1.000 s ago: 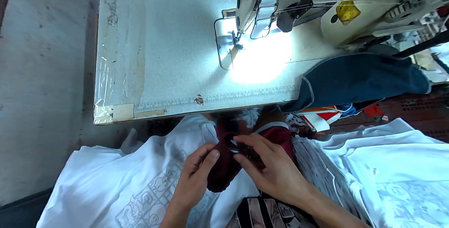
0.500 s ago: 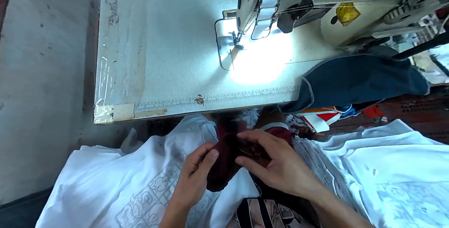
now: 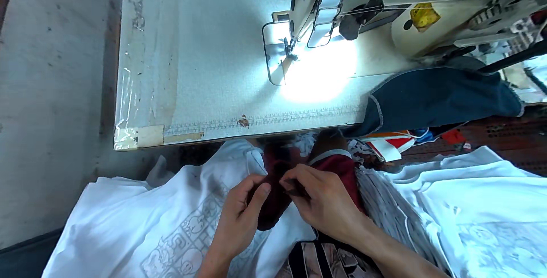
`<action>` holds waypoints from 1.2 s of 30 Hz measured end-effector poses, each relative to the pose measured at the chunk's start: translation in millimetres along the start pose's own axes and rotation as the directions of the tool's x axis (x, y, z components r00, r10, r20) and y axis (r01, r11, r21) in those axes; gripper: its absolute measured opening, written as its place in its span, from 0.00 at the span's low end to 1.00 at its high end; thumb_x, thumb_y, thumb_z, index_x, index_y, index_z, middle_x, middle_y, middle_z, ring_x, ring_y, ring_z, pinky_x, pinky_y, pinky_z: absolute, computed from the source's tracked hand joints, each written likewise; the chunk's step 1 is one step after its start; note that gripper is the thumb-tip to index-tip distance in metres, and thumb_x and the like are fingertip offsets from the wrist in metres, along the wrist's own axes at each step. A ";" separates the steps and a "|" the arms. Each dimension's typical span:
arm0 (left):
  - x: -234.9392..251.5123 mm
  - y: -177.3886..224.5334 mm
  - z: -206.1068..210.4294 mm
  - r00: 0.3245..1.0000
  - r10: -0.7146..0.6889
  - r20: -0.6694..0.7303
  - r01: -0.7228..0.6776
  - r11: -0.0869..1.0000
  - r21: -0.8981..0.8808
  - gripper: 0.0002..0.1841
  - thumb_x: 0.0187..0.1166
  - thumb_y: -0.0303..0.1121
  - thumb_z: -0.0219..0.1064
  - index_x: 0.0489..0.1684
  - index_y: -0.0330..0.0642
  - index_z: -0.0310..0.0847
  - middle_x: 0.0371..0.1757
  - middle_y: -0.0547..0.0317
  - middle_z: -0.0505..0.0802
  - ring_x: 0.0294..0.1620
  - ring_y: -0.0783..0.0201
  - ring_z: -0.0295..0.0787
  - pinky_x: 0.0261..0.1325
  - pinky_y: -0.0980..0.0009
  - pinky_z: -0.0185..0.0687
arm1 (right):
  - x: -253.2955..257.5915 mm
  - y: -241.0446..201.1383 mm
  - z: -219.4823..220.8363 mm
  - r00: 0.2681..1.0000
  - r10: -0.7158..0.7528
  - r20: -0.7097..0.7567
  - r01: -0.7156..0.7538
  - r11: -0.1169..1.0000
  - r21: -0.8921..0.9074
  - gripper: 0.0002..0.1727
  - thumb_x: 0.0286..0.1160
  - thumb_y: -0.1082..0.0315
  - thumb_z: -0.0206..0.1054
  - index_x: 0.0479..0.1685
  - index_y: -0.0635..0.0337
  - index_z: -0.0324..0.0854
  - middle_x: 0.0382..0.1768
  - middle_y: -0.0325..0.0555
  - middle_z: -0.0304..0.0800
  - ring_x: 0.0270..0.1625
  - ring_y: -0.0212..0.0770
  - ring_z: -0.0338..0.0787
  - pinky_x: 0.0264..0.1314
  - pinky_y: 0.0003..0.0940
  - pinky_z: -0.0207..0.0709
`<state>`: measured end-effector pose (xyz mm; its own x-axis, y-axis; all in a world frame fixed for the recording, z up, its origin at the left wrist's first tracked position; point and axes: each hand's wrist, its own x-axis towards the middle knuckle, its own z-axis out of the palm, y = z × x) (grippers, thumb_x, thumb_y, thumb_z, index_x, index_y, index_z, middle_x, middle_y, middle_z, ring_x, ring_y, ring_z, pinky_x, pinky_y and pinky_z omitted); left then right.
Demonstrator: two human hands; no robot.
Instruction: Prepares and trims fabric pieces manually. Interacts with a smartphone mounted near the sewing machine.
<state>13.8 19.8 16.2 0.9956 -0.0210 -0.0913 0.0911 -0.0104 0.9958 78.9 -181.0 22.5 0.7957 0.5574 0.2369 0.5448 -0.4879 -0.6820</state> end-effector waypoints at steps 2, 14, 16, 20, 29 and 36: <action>0.1 -0.3 -1.6 0.999 -0.011 -0.035 0.012 1.000 0.022 0.12 0.91 0.33 0.55 0.49 0.40 0.85 0.38 0.65 0.90 0.40 0.73 0.88 0.46 0.76 0.86 | 0.6 4.5 -6.4 0.998 0.035 0.051 -0.038 0.997 0.063 0.12 0.87 0.60 0.58 0.48 0.57 0.83 0.35 0.40 0.88 0.32 0.31 0.85 0.32 0.27 0.80; -0.4 5.0 -4.0 0.999 -0.022 -0.045 0.024 0.999 0.044 0.12 0.91 0.33 0.55 0.50 0.39 0.85 0.39 0.64 0.92 0.41 0.73 0.89 0.47 0.76 0.87 | 1.2 -0.3 -4.5 0.997 0.078 0.027 -0.081 0.978 0.190 0.21 0.84 0.48 0.66 0.55 0.59 0.86 0.40 0.42 0.90 0.35 0.28 0.85 0.34 0.26 0.81; -0.5 5.3 -2.4 1.000 0.005 -0.021 -0.004 0.999 0.045 0.12 0.91 0.33 0.56 0.52 0.38 0.86 0.42 0.63 0.92 0.43 0.72 0.90 0.50 0.75 0.88 | 1.6 -2.9 4.9 0.997 0.074 0.018 -0.075 0.992 0.097 0.23 0.80 0.45 0.68 0.52 0.57 0.87 0.39 0.42 0.90 0.35 0.33 0.88 0.32 0.30 0.82; -1.1 4.9 -1.4 0.998 0.032 -0.058 -0.024 0.990 0.140 0.10 0.89 0.33 0.59 0.50 0.39 0.86 0.43 0.64 0.92 0.43 0.73 0.89 0.48 0.76 0.87 | 2.2 -0.5 8.0 0.999 0.034 0.031 -0.035 0.999 0.029 0.10 0.79 0.59 0.66 0.41 0.54 0.88 0.33 0.38 0.88 0.31 0.31 0.86 0.29 0.27 0.80; -2.6 5.3 -3.3 0.998 0.006 -0.065 0.005 0.987 0.163 0.10 0.88 0.34 0.60 0.51 0.40 0.86 0.43 0.65 0.93 0.44 0.74 0.90 0.48 0.77 0.88 | 2.2 11.8 0.9 0.998 0.032 -0.058 -0.015 0.962 0.274 0.08 0.78 0.65 0.66 0.39 0.60 0.87 0.33 0.38 0.85 0.35 0.22 0.81 0.34 0.15 0.74; 0.3 0.4 -2.6 0.996 0.042 -0.084 -0.022 0.975 0.222 0.09 0.88 0.33 0.61 0.50 0.40 0.86 0.43 0.65 0.93 0.45 0.75 0.90 0.50 0.77 0.88 | -1.4 7.9 -4.1 0.997 0.041 0.061 -0.067 0.851 0.521 0.06 0.77 0.68 0.65 0.37 0.61 0.84 0.31 0.37 0.83 0.31 0.21 0.79 0.30 0.14 0.72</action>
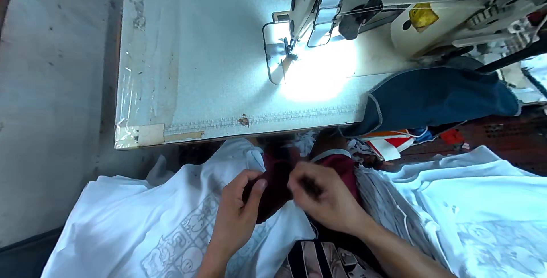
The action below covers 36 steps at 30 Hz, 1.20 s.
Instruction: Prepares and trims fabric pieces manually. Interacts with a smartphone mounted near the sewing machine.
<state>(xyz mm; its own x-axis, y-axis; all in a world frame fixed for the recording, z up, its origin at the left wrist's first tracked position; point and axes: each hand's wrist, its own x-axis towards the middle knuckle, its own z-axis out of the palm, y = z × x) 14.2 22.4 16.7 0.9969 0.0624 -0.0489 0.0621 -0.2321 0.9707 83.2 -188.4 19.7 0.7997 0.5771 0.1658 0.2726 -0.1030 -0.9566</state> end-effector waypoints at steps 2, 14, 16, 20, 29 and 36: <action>0.9 -2.6 2.6 0.993 0.088 -0.080 -0.080 0.992 0.099 0.09 0.86 0.35 0.64 0.48 0.43 0.89 0.48 0.64 0.91 0.50 0.73 0.88 0.55 0.75 0.87 | 2.8 0.9 -3.9 1.000 0.018 0.010 -0.018 1.000 0.008 0.08 0.80 0.66 0.63 0.38 0.60 0.83 0.30 0.35 0.81 0.29 0.19 0.75 0.29 0.12 0.68; 0.2 2.6 11.5 0.965 0.202 -0.165 -0.223 0.967 -0.119 0.14 0.90 0.32 0.56 0.62 0.37 0.86 0.60 0.57 0.90 0.60 0.67 0.88 0.62 0.71 0.87 | -14.2 3.7 39.5 0.958 -0.267 0.103 0.280 0.798 -0.533 0.10 0.75 0.57 0.67 0.39 0.54 0.83 0.29 0.39 0.83 0.26 0.34 0.83 0.23 0.27 0.74; 0.1 2.6 14.4 0.968 0.172 -0.183 -0.222 0.929 -0.297 0.15 0.88 0.36 0.62 0.64 0.41 0.86 0.64 0.60 0.89 0.63 0.67 0.87 0.65 0.69 0.87 | -14.6 3.4 37.9 0.942 -0.295 0.158 0.330 0.733 -0.596 0.10 0.76 0.56 0.66 0.40 0.53 0.83 0.29 0.39 0.83 0.27 0.36 0.83 0.24 0.29 0.75; 0.8 0.1 14.2 0.935 0.047 -0.352 -0.216 0.861 -0.460 0.13 0.78 0.38 0.74 0.56 0.46 0.91 0.58 0.62 0.92 0.57 0.67 0.91 0.60 0.69 0.90 | -20.5 -1.4 18.8 0.946 -0.229 0.228 0.318 0.780 -0.539 0.11 0.80 0.56 0.65 0.35 0.52 0.83 0.26 0.37 0.83 0.26 0.35 0.84 0.22 0.30 0.74; 6.5 -1.8 -1.3 0.887 -0.093 -0.452 -0.192 0.816 -0.545 0.19 0.70 0.20 0.74 0.62 0.36 0.87 0.64 0.54 0.92 0.57 0.61 0.94 0.57 0.64 0.93 | -40.2 -0.9 -88.0 0.995 -0.104 -0.012 0.057 0.637 -0.768 0.24 0.87 0.49 0.61 0.24 0.56 0.81 0.19 0.42 0.78 0.19 0.36 0.77 0.18 0.32 0.66; 2.3 1.5 4.4 0.958 0.046 -0.283 -0.131 0.948 -0.291 0.26 0.71 0.18 0.72 0.72 0.32 0.81 0.71 0.50 0.84 0.52 0.64 0.92 0.55 0.68 0.93 | -41.4 -12.4 -110.1 0.985 -0.171 -0.030 0.095 0.675 -0.732 0.24 0.85 0.52 0.63 0.19 0.56 0.72 0.17 0.39 0.70 0.19 0.29 0.67 0.20 0.23 0.57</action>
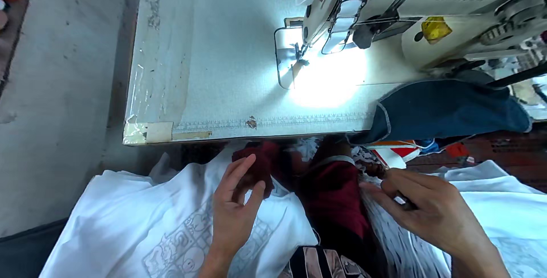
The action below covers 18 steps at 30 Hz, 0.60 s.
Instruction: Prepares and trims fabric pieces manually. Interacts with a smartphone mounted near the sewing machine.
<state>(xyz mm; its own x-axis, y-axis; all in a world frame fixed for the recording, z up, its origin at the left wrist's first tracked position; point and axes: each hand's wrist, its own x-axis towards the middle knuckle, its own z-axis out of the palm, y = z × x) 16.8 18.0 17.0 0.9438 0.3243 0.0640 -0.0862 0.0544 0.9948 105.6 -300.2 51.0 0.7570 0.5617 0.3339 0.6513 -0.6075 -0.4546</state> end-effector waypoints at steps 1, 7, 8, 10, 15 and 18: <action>-0.2 0.5 0.0 1.000 -0.010 0.028 0.010 1.000 0.008 0.27 0.71 0.18 0.71 0.73 0.32 0.80 0.72 0.50 0.83 0.51 0.64 0.92 0.54 0.68 0.93 | 2.1 0.5 -3.5 1.000 0.006 -0.024 -0.006 1.000 0.012 0.23 0.86 0.55 0.63 0.20 0.58 0.73 0.17 0.40 0.70 0.20 0.29 0.68 0.21 0.23 0.58; -3.7 1.1 5.5 0.986 -0.040 0.162 0.032 0.998 0.051 0.31 0.71 0.17 0.69 0.79 0.35 0.75 0.73 0.49 0.81 0.50 0.66 0.91 0.51 0.71 0.93 | 17.1 0.8 -8.3 0.975 0.192 -0.116 -0.104 0.846 0.524 0.11 0.85 0.61 0.66 0.31 0.47 0.76 0.24 0.22 0.76 0.26 0.13 0.72 0.27 0.09 0.64; -3.7 0.6 6.1 0.984 -0.040 0.176 0.030 0.998 0.055 0.31 0.71 0.17 0.68 0.80 0.35 0.75 0.74 0.49 0.81 0.51 0.66 0.91 0.51 0.71 0.93 | 19.0 -1.7 -4.9 0.960 0.246 -0.132 -0.125 0.802 0.585 0.09 0.84 0.61 0.67 0.32 0.43 0.79 0.25 0.20 0.79 0.26 0.13 0.74 0.27 0.09 0.66; -4.3 -0.3 6.2 0.979 -0.035 0.201 0.022 0.998 0.065 0.31 0.72 0.18 0.67 0.81 0.35 0.74 0.75 0.49 0.80 0.50 0.66 0.91 0.51 0.71 0.93 | 22.0 -7.5 4.8 0.924 0.361 -0.127 -0.157 0.659 0.735 0.07 0.83 0.62 0.67 0.34 0.40 0.82 0.26 0.20 0.81 0.23 0.17 0.75 0.23 0.12 0.69; -5.2 -3.6 6.8 0.973 0.001 0.229 -0.020 0.996 0.081 0.31 0.73 0.19 0.67 0.81 0.35 0.73 0.75 0.48 0.79 0.52 0.65 0.90 0.51 0.70 0.93 | 31.3 -31.3 36.7 0.932 0.342 0.118 -0.214 0.258 0.942 0.13 0.90 0.49 0.57 0.51 0.40 0.85 0.23 0.20 0.75 0.19 0.17 0.69 0.21 0.14 0.64; -5.2 -3.4 8.0 0.975 0.013 0.222 -0.037 0.994 0.104 0.30 0.74 0.21 0.68 0.81 0.34 0.73 0.75 0.47 0.79 0.50 0.66 0.90 0.49 0.70 0.93 | 29.6 -51.0 60.0 0.947 0.247 0.205 -0.302 0.468 0.830 0.14 0.87 0.61 0.62 0.65 0.50 0.82 0.31 0.25 0.82 0.25 0.18 0.74 0.25 0.14 0.69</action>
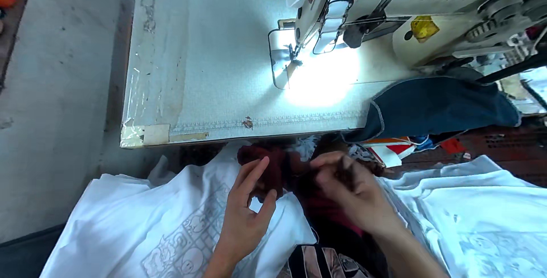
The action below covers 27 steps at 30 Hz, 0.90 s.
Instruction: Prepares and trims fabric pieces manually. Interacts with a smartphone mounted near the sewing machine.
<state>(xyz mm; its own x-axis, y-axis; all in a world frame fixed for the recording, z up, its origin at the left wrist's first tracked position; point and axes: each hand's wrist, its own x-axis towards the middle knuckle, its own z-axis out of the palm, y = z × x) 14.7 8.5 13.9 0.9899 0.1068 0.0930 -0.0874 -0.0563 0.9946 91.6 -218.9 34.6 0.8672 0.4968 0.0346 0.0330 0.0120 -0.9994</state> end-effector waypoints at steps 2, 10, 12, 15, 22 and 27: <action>-0.8 0.7 0.1 1.000 0.015 0.006 -0.016 0.999 0.041 0.30 0.75 0.23 0.69 0.81 0.34 0.72 0.76 0.46 0.79 0.51 0.66 0.91 0.50 0.70 0.94 | -2.1 7.3 23.0 0.999 -0.019 0.033 0.024 0.986 -0.165 0.15 0.82 0.64 0.67 0.62 0.58 0.84 0.31 0.31 0.84 0.26 0.18 0.75 0.25 0.14 0.69; -2.0 0.5 -5.3 0.995 0.064 0.081 -0.068 0.997 0.048 0.29 0.83 0.28 0.61 0.86 0.36 0.67 0.80 0.45 0.75 0.55 0.67 0.89 0.54 0.72 0.91 | 7.4 12.0 46.3 0.989 -0.074 -0.126 0.025 0.936 -0.352 0.18 0.79 0.54 0.72 0.54 0.60 0.85 0.27 0.30 0.80 0.24 0.18 0.71 0.24 0.14 0.65; -2.2 0.3 -4.8 0.995 0.066 0.076 -0.068 0.997 0.033 0.28 0.84 0.31 0.62 0.85 0.37 0.68 0.80 0.46 0.76 0.52 0.70 0.88 0.52 0.74 0.90 | 16.3 9.0 42.3 0.990 -0.017 -0.141 -0.028 0.949 -0.313 0.19 0.80 0.54 0.71 0.57 0.60 0.86 0.25 0.27 0.79 0.23 0.17 0.70 0.23 0.13 0.63; -2.1 2.0 -0.8 0.998 0.028 0.051 -0.030 0.999 0.033 0.29 0.78 0.26 0.66 0.83 0.36 0.71 0.78 0.47 0.78 0.52 0.67 0.91 0.51 0.71 0.93 | 26.9 12.1 36.4 0.997 0.038 -0.070 -0.053 0.972 -0.227 0.11 0.83 0.61 0.67 0.50 0.59 0.88 0.32 0.31 0.87 0.30 0.18 0.81 0.32 0.14 0.75; -1.3 0.0 -5.8 1.000 -0.006 0.014 0.006 0.999 0.038 0.30 0.74 0.20 0.67 0.81 0.36 0.73 0.76 0.50 0.80 0.46 0.69 0.91 0.48 0.72 0.94 | 23.6 19.8 4.3 0.923 -0.030 -0.383 -0.050 0.979 -0.198 0.09 0.89 0.62 0.61 0.49 0.57 0.83 0.26 0.29 0.79 0.21 0.23 0.73 0.22 0.19 0.68; -1.8 -1.1 -2.3 1.000 -0.013 0.024 0.012 0.999 0.050 0.30 0.74 0.20 0.67 0.81 0.36 0.74 0.76 0.50 0.80 0.45 0.68 0.91 0.46 0.72 0.94 | 17.5 27.7 0.5 0.925 -0.058 -0.376 -0.072 0.943 -0.325 0.09 0.87 0.64 0.61 0.50 0.59 0.80 0.27 0.28 0.79 0.23 0.19 0.74 0.23 0.13 0.68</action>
<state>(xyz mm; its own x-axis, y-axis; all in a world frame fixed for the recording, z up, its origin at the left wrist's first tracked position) 12.8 10.7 12.7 0.9934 0.0833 0.0788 -0.0699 -0.1047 0.9920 107.5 -209.4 7.5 0.9868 0.1328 0.0926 0.1297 -0.3062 -0.9431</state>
